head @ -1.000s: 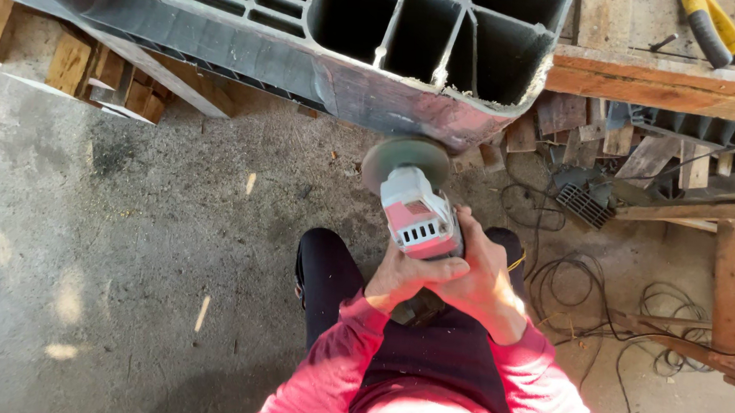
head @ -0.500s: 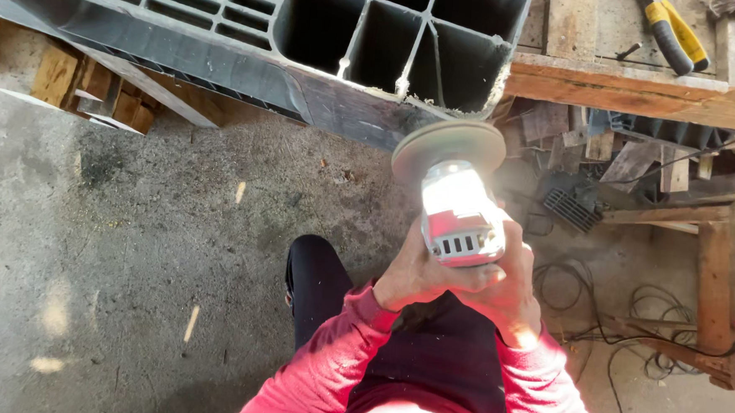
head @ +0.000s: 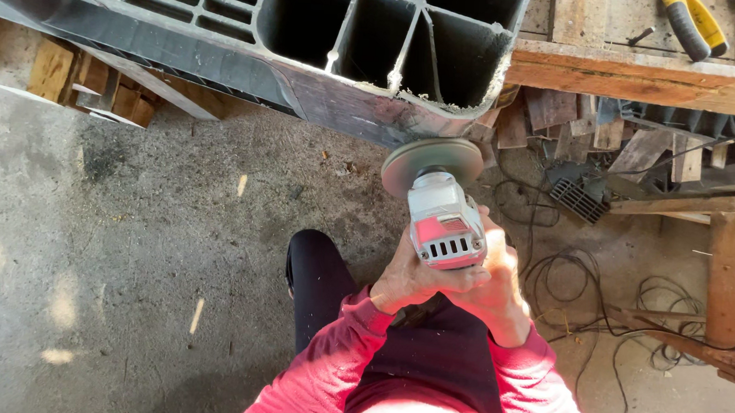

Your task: The person uses an angle grinder to smooth the edge of a large, hollow plastic crate. They hold the tool with both hands and move it along the rim of the crate to grind down the surface.

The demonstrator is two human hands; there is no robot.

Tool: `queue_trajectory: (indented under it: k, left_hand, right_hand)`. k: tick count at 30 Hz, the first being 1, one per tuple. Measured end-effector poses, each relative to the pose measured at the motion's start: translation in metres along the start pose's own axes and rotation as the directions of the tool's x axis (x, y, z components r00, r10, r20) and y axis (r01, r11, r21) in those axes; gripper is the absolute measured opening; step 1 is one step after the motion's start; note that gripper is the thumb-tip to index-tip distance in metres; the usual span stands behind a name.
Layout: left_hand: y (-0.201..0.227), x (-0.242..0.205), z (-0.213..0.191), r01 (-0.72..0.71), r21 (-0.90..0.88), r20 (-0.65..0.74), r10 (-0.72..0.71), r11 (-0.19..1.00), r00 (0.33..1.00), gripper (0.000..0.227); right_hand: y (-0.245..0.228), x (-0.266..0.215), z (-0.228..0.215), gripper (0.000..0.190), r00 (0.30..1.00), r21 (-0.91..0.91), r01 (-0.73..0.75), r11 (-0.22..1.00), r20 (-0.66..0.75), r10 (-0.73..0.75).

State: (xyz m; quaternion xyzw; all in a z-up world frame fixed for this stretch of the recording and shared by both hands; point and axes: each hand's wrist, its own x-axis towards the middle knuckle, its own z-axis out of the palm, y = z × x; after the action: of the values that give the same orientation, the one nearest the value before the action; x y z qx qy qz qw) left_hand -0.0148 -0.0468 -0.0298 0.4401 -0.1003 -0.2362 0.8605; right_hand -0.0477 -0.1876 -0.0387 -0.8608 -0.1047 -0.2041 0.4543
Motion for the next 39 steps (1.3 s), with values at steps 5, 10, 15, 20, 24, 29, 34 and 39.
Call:
queue_trajectory:
  k: [5,10,15,20,24,29,34,39]
  left_hand:
    - [-0.014,-0.008,0.006,-0.014,-0.038,-0.08,0.011,0.999,0.997,0.074]
    - [-0.005,-0.012,0.028,-0.056,-0.095,-0.064,0.05,0.994,0.997,0.066]
    - [0.02,0.002,0.039,-0.101,-0.002,-0.03,0.101,0.995,0.994,0.065]
    - [0.011,0.016,0.04,-0.144,-0.108,-0.094,0.134,0.984,0.987,0.07]
    - [-0.004,0.012,0.032,-0.162,-0.094,-0.108,0.152,0.982,0.983,0.073]
    - [-0.014,0.012,0.03,-0.159,-0.161,-0.117,0.141,0.974,0.983,0.073]
    - [-0.025,0.012,0.024,-0.142,-0.184,-0.129,0.119,0.973,0.984,0.073]
    - [-0.047,0.005,0.019,-0.114,-0.2,-0.143,0.086,0.973,0.986,0.07]
  right_hand:
    - [0.012,-0.015,0.001,0.075,0.998,-0.092,-0.026,0.995,0.052,0.031]
    - [0.035,-0.035,-0.017,0.068,0.992,0.111,-0.106,0.988,0.075,0.098]
    - [0.069,-0.04,-0.012,0.05,0.999,0.242,-0.044,0.969,0.013,0.042]
    - [0.081,-0.031,-0.009,0.033,0.999,0.388,-0.047,0.921,0.022,0.041]
    - [0.083,-0.026,-0.003,0.039,0.982,-0.03,0.188,0.982,0.036,-0.187]
    - [0.071,-0.02,-0.004,0.026,0.99,0.068,0.122,0.99,0.06,-0.126]
    - [0.053,-0.021,-0.003,0.054,0.965,0.526,-0.263,0.809,0.15,0.216]
    - [0.054,-0.032,-0.005,0.05,0.939,0.388,-0.337,0.858,0.208,0.274]
